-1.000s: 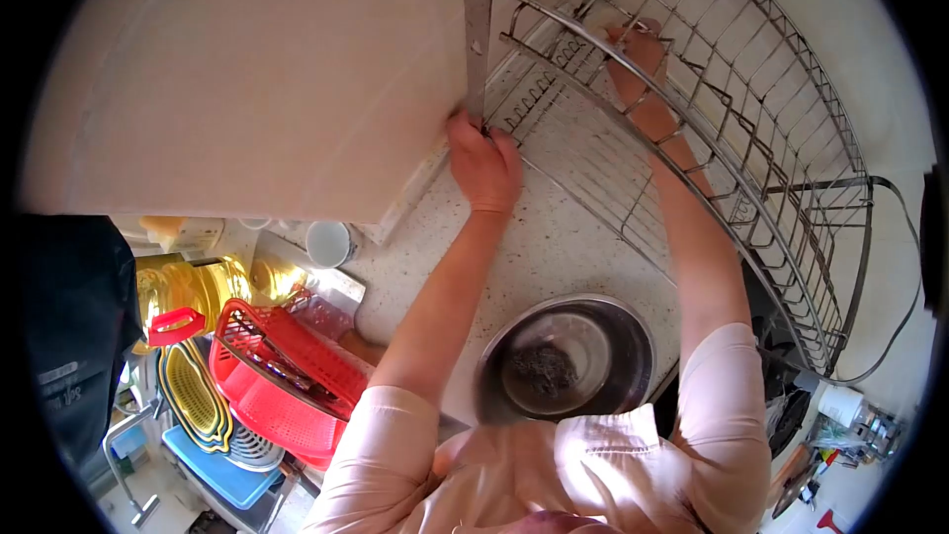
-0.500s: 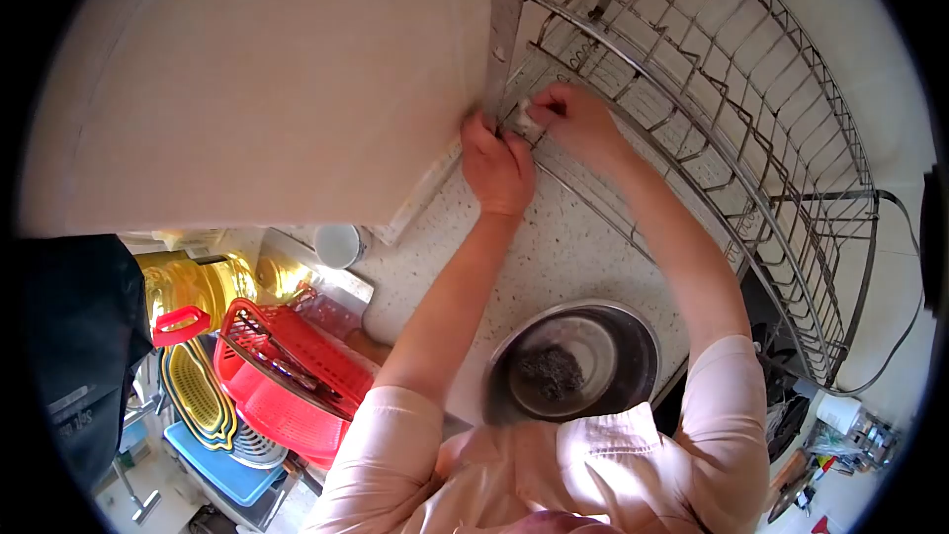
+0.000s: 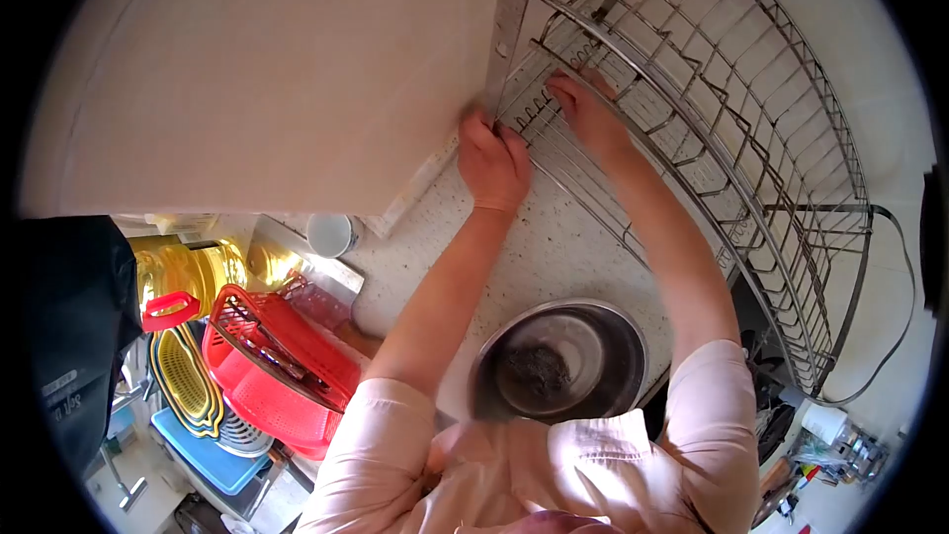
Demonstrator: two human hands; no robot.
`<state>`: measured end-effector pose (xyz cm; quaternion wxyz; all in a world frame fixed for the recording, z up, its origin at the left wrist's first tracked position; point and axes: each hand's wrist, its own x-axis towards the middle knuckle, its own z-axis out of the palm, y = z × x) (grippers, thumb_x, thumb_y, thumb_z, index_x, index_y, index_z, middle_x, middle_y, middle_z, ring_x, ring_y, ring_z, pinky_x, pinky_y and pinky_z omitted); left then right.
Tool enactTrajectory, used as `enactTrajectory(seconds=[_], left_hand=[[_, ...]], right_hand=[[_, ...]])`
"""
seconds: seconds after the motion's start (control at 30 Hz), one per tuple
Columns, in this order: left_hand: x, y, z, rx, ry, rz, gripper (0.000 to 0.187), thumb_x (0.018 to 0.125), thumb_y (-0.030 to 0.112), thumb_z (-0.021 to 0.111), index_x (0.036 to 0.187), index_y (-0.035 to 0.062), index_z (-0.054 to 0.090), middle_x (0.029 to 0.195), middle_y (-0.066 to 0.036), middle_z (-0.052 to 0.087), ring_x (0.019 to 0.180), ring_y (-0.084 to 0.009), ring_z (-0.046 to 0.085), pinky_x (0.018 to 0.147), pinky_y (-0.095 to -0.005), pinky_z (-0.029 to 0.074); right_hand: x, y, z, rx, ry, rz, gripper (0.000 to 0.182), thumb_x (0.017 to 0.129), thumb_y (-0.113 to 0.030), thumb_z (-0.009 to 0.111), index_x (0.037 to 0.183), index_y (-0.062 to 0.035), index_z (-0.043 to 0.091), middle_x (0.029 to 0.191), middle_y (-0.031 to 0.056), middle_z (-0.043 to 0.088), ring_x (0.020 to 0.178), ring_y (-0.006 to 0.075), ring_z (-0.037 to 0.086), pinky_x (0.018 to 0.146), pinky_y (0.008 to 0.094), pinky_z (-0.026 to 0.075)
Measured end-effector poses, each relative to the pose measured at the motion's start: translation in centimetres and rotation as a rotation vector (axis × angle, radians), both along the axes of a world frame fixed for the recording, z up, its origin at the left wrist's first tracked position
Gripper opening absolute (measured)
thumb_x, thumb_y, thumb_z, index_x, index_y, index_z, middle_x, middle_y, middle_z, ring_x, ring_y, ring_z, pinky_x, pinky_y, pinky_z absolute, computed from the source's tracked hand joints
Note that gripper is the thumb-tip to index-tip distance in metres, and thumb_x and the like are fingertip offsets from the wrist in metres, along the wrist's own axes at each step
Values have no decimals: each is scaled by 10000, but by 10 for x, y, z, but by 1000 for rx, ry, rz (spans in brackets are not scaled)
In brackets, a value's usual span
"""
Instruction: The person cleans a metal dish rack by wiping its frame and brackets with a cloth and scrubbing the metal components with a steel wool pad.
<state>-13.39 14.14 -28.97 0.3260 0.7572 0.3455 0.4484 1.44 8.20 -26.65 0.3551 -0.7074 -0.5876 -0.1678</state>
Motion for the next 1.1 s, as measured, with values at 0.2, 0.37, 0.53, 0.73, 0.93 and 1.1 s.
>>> enactTrajectory(seconds=[0.2,0.37,0.53,0.73,0.93,1.1], left_hand=[[0,1,6,-15,-2,1,311,767,108,477,1044,-4,393,874,-158,483,760,-341,495,642,-415,412],[1,1,-2,33,-16,0,316,764,100,478,1052,5,389,889,-154,494,775,-338,502,649,-415,419],[-1,0,3,-28,27,20,311,765,101,482,1048,10,389,892,-148,502,776,-335,510,648,-415,422],[-1,0,8,-30,17,21,307,759,98,485,1044,24,395,891,-143,506,777,-341,512,646,-416,424],[-3,0,11,-59,18,2,284,783,92,449,1043,-22,433,913,-179,542,802,-346,537,712,-398,430],[-4,1,8,-90,16,-14,319,746,94,489,1047,28,408,915,-153,515,790,-337,521,669,-415,428]], right_hand=[[8,-34,-9,-98,956,-77,116,729,-73,634,837,-44,601,778,112,584,675,273,540,597,347,456],[-16,-23,24,-345,189,-262,146,811,-98,579,949,-111,625,927,82,593,942,246,528,829,279,410],[0,-31,44,-673,251,-286,131,806,-152,589,915,-97,636,862,93,599,814,249,572,716,320,443],[13,7,50,-735,199,-382,178,773,-188,620,885,-51,634,878,119,595,756,248,582,678,309,452],[10,1,24,-333,121,-219,129,774,-169,617,842,-62,641,834,115,591,755,242,582,672,311,455],[13,-43,56,-568,195,-245,76,738,-39,590,775,-43,656,682,122,570,629,251,562,567,347,448]])
